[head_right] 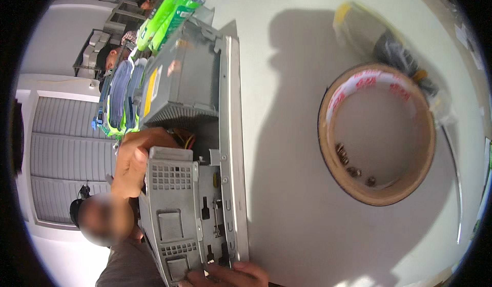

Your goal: The person reassembles a computer by inserting a drive bay into the chassis and connecting a blue cable to the motherboard.

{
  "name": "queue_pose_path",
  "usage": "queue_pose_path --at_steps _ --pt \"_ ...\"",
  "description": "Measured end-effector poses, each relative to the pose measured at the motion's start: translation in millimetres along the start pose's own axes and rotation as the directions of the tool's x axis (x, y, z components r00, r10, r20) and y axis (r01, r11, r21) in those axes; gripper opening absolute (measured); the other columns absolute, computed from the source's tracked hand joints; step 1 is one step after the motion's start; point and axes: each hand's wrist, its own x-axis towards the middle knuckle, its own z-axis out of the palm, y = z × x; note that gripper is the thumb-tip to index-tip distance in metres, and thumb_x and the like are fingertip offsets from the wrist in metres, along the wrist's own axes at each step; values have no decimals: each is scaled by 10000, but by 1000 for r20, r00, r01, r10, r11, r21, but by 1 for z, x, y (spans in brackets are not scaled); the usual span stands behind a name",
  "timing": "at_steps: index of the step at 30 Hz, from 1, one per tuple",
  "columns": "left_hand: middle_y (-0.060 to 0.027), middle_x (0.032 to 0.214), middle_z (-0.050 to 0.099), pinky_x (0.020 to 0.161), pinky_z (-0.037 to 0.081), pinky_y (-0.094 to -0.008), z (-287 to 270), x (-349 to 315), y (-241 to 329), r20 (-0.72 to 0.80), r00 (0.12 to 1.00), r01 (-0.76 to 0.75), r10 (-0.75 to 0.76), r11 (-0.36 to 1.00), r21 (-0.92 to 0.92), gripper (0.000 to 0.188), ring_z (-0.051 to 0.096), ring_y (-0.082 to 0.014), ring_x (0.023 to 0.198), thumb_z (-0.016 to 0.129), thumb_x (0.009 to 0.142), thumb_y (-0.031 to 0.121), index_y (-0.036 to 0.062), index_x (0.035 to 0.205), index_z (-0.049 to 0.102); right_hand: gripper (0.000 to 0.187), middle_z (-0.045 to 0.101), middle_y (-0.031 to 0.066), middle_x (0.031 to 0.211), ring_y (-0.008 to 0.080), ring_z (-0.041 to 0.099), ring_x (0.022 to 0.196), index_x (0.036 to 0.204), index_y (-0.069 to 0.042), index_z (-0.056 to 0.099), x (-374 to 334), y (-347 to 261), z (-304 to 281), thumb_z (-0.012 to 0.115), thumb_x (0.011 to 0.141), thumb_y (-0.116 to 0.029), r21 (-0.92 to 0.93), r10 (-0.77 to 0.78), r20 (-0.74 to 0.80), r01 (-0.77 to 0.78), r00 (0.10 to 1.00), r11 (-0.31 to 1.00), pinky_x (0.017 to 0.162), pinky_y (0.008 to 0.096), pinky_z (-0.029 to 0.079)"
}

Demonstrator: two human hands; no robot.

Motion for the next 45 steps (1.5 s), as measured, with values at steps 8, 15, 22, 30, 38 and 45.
queue_pose_path --at_steps 8,15,22,30,38,45 --pt "-158 784 611 626 453 -384 0 -21 -8 -12 1000 -19 18 996 -88 612 603 -294 688 340 1050 445 -67 854 613 194 702 -65 923 187 600 924 913 -223 777 5 -2 -9 749 723 -249 -24 -185 240 196 953 980 921 442 439" --pt "-164 789 608 630 455 -394 0 -19 -4 -44 999 -6 3 997 -81 578 603 -314 693 381 1038 434 -64 868 622 136 686 -50 876 196 590 904 883 -213 744 5 -21 -1 739 766 -280 -42 -25 150 31 988 999 906 440 456" --pt "-139 809 644 654 457 -342 -5 -22 8 -136 984 121 -117 992 26 864 623 -260 717 284 943 722 -62 845 635 77 661 -6 826 203 572 815 820 -181 681 -4 1 29 689 820 -258 9 -231 -189 236 955 972 872 449 481" --pt "-178 1086 630 948 408 -352 -6 -29 7 24 947 319 -321 946 50 546 566 -239 1056 418 1044 427 -76 1151 602 472 677 68 1013 288 590 910 997 -100 746 -10 -9 -10 779 526 -118 -291 -191 262 266 946 919 815 435 491" --pt "-142 1240 583 996 389 -388 1 -34 -20 -279 960 -84 19 972 -222 519 565 -259 1061 389 1041 415 -44 1230 542 743 688 100 1063 241 614 974 1136 34 680 14 -51 7 895 431 -59 -364 -329 287 420 900 831 867 345 495" --pt "-167 1326 575 1053 407 -374 -64 -66 -18 -555 826 -216 -94 858 -467 712 569 -227 1166 362 984 634 64 1376 533 632 613 142 1186 215 601 1043 1312 24 523 77 -132 40 814 779 -152 -205 -470 303 538 829 818 884 321 497"
